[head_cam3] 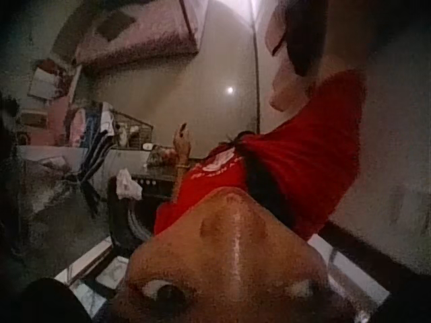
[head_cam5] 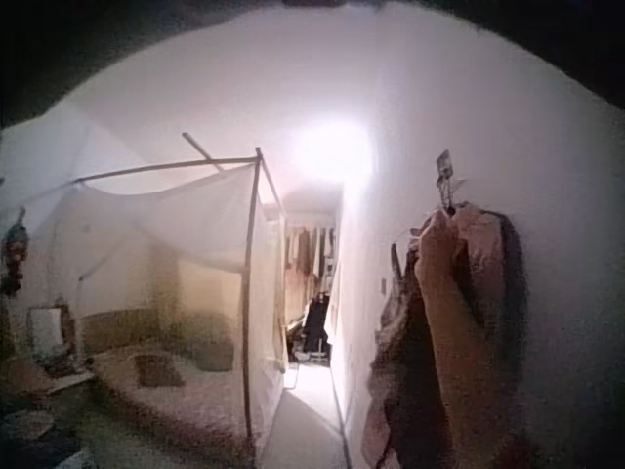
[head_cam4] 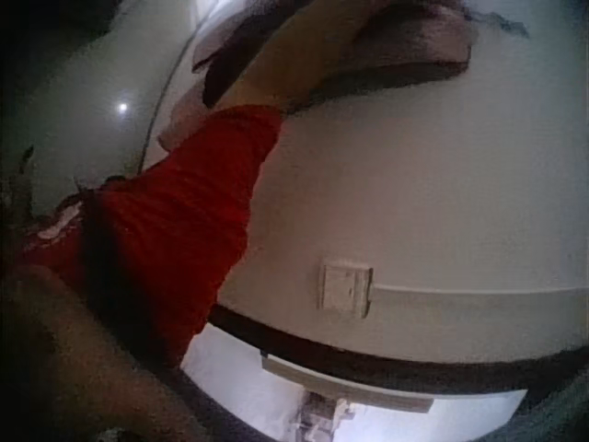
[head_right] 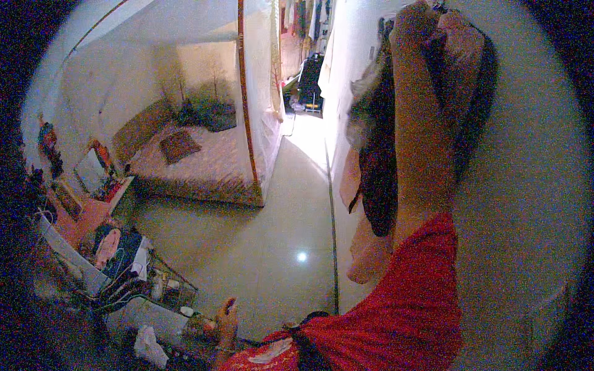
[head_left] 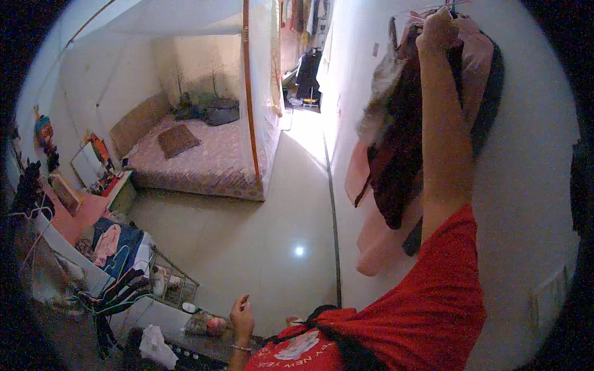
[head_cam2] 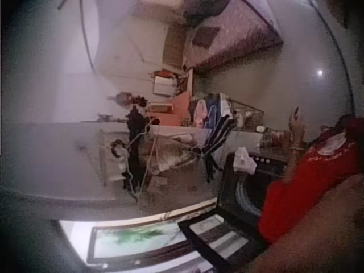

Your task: The person removes wet clothes from a washing machine, places them on hangers, and hangs them on a drying rack. The person handles a pink shirt, a beige top, an orange shirt, a pink top, and a black top, placing each on a hanger and moving them to a rack in the room.

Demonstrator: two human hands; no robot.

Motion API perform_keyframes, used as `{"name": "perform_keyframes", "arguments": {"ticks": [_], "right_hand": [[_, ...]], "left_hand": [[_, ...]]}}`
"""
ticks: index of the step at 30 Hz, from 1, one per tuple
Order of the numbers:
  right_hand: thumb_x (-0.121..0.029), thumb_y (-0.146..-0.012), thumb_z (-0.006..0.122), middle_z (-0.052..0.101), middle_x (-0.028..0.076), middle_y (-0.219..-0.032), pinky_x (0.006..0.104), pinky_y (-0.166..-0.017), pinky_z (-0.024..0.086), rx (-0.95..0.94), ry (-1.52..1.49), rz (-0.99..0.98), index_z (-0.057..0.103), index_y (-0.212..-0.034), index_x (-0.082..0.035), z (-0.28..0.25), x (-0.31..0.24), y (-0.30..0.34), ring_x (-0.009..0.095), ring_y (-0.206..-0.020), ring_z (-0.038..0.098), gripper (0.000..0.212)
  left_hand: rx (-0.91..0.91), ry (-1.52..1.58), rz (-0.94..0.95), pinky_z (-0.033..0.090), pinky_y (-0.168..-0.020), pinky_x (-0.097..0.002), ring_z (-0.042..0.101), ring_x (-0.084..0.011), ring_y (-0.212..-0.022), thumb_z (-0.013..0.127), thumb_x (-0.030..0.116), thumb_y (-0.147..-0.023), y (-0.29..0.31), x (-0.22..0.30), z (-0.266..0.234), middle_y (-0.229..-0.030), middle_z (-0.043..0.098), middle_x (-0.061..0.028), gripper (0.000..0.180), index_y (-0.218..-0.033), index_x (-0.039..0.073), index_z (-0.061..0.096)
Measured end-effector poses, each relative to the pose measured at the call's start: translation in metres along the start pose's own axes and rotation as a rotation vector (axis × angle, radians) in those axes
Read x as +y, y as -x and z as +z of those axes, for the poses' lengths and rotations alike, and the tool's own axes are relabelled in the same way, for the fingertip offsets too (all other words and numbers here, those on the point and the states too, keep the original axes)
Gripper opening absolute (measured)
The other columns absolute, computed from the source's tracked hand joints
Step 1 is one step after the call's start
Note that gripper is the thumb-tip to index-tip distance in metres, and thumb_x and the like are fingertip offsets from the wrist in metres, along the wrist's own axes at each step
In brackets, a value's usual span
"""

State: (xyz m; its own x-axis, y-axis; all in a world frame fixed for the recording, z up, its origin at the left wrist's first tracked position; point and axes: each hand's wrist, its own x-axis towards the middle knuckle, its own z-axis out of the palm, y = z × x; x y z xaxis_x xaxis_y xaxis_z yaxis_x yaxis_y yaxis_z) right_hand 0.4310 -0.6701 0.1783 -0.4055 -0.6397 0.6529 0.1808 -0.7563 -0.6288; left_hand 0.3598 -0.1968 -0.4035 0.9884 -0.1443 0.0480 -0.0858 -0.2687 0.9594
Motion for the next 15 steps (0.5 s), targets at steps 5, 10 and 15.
{"name": "perform_keyframes", "arguments": {"ticks": [5, 10, 15], "right_hand": [[-0.023, -0.082, 0.047, 0.060, 0.017, -0.079, 0.0372, -0.061, 0.050, -0.138, 0.765, -0.506, 0.055, -0.089, 0.004, 0.008, 0.049, -0.101, 0.027, -0.072, 0.060, 0.029], [-0.024, -0.084, 0.047, 0.060, 0.017, -0.085, 0.0382, -0.067, 0.050, -0.085, 0.652, -0.300, 0.054, -0.092, 0.003, 0.007, 0.020, -0.027, 0.030, -0.084, 0.060, 0.029], [-0.031, -0.086, 0.043, 0.058, 0.016, -0.093, 0.0383, -0.073, 0.047, -0.160, 0.791, -0.374, 0.052, -0.100, 0.006, 0.001, 0.046, -0.088, 0.031, -0.088, 0.057, 0.040]], "left_hand": [[-0.026, 0.070, 0.018, 0.043, -0.082, -0.0301, 0.056, -0.0191, -0.090, 0.047, 0.006, -0.080, 0.000, -0.011, 0.001, -0.099, 0.060, -0.0119, 0.025, -0.102, -0.002, 0.056], [-0.008, 0.078, 0.004, 0.043, -0.083, -0.0306, 0.056, -0.0199, -0.091, 0.046, 0.005, -0.080, 0.008, -0.008, -0.008, -0.099, 0.060, -0.0114, 0.024, -0.101, -0.002, 0.056], [-0.100, 0.079, 0.027, 0.043, -0.084, -0.0309, 0.056, -0.0204, -0.093, 0.046, 0.005, -0.081, 0.008, 0.003, 0.005, -0.100, 0.060, -0.0118, 0.024, -0.101, -0.002, 0.055]]}}
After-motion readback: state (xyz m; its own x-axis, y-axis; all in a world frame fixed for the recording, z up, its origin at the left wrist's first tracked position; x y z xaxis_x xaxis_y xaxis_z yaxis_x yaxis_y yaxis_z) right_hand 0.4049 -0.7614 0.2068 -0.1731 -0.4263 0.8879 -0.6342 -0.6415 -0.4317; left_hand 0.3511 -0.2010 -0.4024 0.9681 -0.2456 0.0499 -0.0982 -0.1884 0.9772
